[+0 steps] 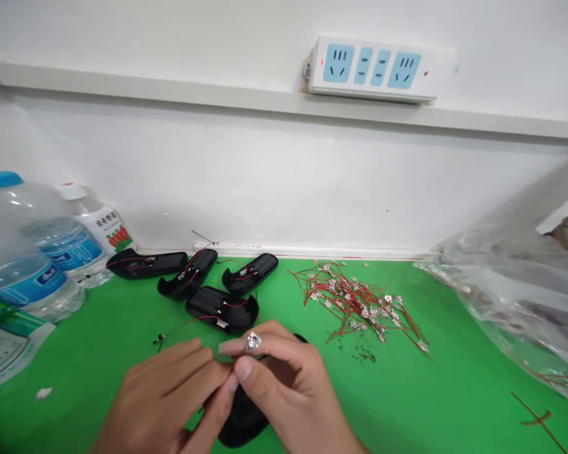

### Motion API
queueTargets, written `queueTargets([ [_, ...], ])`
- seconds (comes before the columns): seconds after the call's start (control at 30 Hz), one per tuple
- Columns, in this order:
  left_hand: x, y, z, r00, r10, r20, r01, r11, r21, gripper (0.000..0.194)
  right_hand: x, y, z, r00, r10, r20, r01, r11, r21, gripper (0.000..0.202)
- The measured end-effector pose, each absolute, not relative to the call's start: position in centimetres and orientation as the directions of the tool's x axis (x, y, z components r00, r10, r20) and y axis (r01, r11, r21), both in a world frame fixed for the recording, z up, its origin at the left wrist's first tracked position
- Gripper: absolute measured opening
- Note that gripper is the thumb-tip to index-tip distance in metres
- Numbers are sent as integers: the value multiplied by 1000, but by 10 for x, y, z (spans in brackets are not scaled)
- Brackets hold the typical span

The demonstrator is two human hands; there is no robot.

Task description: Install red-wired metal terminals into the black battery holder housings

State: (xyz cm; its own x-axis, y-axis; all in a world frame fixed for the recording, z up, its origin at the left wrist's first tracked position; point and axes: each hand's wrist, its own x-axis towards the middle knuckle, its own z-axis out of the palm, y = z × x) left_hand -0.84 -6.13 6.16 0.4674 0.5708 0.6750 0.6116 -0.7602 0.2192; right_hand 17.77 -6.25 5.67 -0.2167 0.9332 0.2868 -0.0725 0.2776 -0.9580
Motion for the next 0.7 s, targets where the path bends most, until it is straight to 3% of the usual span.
queueTargets([
  [0.13, -12, -64, 63, 485, 559, 672, 594, -775, 215, 24, 175, -65, 59, -219, 951, 218, -57, 211, -976, 25],
  [0.27, -14, -65, 75, 366, 668, 648, 528, -722, 447, 10, 182, -73, 69, -336, 930, 150, 129, 204, -970, 43],
  [0.37, -13, -61, 79, 409, 705, 579, 414, -709, 571, 11, 185, -79, 80, -374, 908, 191, 312, 317, -896, 48],
  [0.5, -12, -55, 72, 438, 737, 514, 307, -660, 685, 16, 185, -78, 87, -414, 883, 219, 363, 381, -850, 46],
  [0.6, -12, -54, 68, 455, 748, 483, 311, -642, 701, 16, 186, -73, 89, -443, 867, 228, 359, 405, -841, 40],
  [0.7, -13, -54, 69, 490, 746, 451, 467, -661, 587, 12, 195, -65, 92, -475, 855, 209, 393, 419, -819, 34],
])
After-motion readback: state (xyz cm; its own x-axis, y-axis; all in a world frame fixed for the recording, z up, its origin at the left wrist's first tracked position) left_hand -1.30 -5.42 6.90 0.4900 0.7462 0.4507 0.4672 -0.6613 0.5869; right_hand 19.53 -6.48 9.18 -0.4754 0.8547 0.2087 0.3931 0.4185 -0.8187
